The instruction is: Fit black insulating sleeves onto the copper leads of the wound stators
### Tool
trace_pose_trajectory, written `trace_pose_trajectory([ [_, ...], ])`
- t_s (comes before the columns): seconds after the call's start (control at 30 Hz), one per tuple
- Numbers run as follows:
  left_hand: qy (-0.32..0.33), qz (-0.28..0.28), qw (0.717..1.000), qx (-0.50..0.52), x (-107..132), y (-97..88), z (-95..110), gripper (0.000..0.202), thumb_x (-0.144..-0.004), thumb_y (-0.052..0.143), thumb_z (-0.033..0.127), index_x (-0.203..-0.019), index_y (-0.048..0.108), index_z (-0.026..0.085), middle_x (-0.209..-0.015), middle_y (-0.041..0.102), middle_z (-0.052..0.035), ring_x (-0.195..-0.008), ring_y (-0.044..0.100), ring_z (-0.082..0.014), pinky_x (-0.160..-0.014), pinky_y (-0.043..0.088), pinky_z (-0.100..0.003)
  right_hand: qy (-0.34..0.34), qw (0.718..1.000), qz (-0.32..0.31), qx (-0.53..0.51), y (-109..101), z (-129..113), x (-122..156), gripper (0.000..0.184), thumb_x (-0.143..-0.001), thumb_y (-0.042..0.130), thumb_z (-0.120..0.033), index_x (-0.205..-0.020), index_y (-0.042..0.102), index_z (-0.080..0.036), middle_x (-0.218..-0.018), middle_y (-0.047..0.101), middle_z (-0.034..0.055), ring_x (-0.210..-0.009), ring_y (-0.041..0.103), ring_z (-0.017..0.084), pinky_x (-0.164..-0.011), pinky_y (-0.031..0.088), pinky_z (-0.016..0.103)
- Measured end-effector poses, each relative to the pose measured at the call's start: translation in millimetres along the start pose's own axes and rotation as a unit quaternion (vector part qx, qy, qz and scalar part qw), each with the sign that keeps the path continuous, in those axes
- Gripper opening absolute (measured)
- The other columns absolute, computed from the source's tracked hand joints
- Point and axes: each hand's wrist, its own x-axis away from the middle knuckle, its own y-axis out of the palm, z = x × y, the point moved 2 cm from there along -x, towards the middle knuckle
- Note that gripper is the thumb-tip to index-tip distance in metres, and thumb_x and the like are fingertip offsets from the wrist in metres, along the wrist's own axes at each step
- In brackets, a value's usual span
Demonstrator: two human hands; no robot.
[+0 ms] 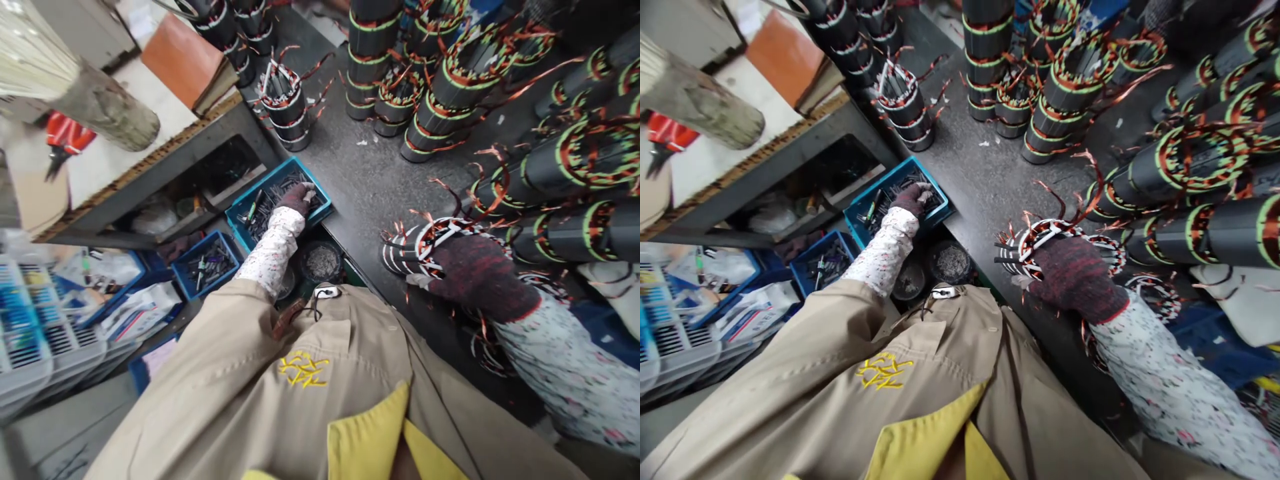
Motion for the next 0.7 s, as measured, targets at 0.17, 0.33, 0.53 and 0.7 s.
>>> trace_pose_trajectory([
  [0.17, -0.021, -0.095, 0.969, 0.225, 22.2, 35.8, 9.9, 0.045, -0.106, 0.086, 0.056, -0.136, 0.090, 0.023, -0.102, 0.085, -0.0047, -0.091, 0.078, -0.0202, -0.092, 0.067, -0.032, 0.007, 0.999, -0.031, 0.011, -5.2, 0.0, -1.1, 0.060, -0.103, 0.087, -0.056, -0.148, 0.090, -0.016, -0.142, 0.089, 0.0243, -0.129, 0.083, 0.044, -0.110, 0.062, 0.050],
  [0.33, -0.039, -0.283, 0.896, 0.339, 56.8, 96.9, 39.7, 0.060, -0.087, 0.107, 0.053, -0.135, 0.093, 0.018, -0.098, 0.084, -0.0044, -0.081, 0.072, -0.0169, -0.092, 0.066, -0.035, -0.001, 0.998, -0.069, 0.012, -12.4, -0.6, -0.7, 0.059, -0.105, 0.084, -0.051, -0.150, 0.088, -0.013, -0.144, 0.088, 0.0268, -0.130, 0.082, 0.045, -0.110, 0.061, 0.051],
  [0.53, -0.078, -0.325, 0.895, 0.296, 63.8, 130.8, 43.4, 0.046, -0.103, 0.096, 0.052, -0.129, 0.093, 0.014, -0.078, 0.074, -0.0015, -0.071, 0.063, -0.0155, -0.077, 0.057, -0.031, 0.011, 0.997, -0.078, 0.016, -11.6, -2.1, -1.2, 0.059, -0.103, 0.084, -0.056, -0.147, 0.091, -0.016, -0.143, 0.088, 0.0254, -0.128, 0.083, 0.046, -0.106, 0.060, 0.052],
  [0.7, -0.030, -0.369, 0.875, 0.311, 49.9, 139.4, 43.8, 0.061, -0.094, 0.104, 0.054, -0.139, 0.092, 0.015, -0.105, 0.089, -0.0097, -0.093, 0.078, -0.0215, -0.095, 0.066, -0.037, 0.008, 0.997, -0.079, 0.011, -3.6, 0.5, -1.9, 0.061, -0.103, 0.084, -0.056, -0.149, 0.089, -0.016, -0.142, 0.087, 0.0259, -0.128, 0.082, 0.046, -0.106, 0.058, 0.052],
])
